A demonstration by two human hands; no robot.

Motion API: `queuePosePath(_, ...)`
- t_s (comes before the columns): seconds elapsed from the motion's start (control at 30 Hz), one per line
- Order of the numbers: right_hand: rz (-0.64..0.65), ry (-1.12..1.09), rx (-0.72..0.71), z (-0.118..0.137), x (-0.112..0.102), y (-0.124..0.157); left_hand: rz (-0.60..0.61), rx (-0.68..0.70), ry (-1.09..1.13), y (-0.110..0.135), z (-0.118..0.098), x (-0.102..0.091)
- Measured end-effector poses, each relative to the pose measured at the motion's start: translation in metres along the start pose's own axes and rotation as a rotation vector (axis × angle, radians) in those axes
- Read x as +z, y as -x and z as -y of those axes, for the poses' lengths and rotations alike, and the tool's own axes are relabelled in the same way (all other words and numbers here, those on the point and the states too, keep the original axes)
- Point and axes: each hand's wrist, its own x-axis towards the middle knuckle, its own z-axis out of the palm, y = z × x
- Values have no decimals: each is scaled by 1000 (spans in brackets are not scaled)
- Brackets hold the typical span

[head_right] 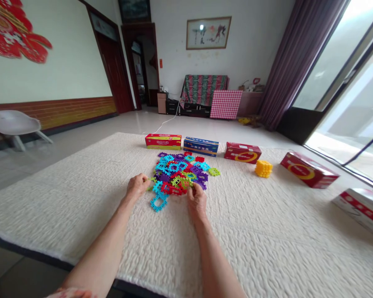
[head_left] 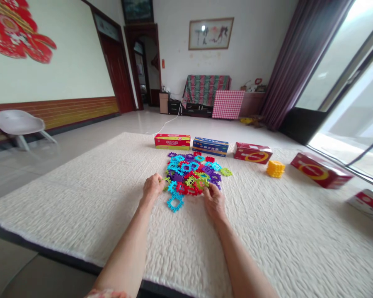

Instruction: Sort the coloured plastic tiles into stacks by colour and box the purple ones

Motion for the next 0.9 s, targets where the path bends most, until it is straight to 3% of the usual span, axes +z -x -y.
queuePosePath(0.17, -9, -119, 115, 8, -5, -4, -333, -50, 411, -4, -11, -1)
queuePosePath(0.27, 2, -181, 155, 11, -7, -6, -257, 22, 664, 3, -24, 10)
queuePosePath(0.37, 22, -284, 193, 12, -8, -8, -146, 84, 778, 12, -41, 26)
queuePosePath(0.53, 57, -453, 249, 11, -10, -11, -108, 154, 721, 18, -77, 35)
queuePosePath(0.67, 69, -474, 265, 8, -10, -11, -14, 300, 704, 21, -102, 35)
queuePosePath(0.9, 46, -453, 254, 6, -11, -11, 35, 348, 751, 27, -107, 44)
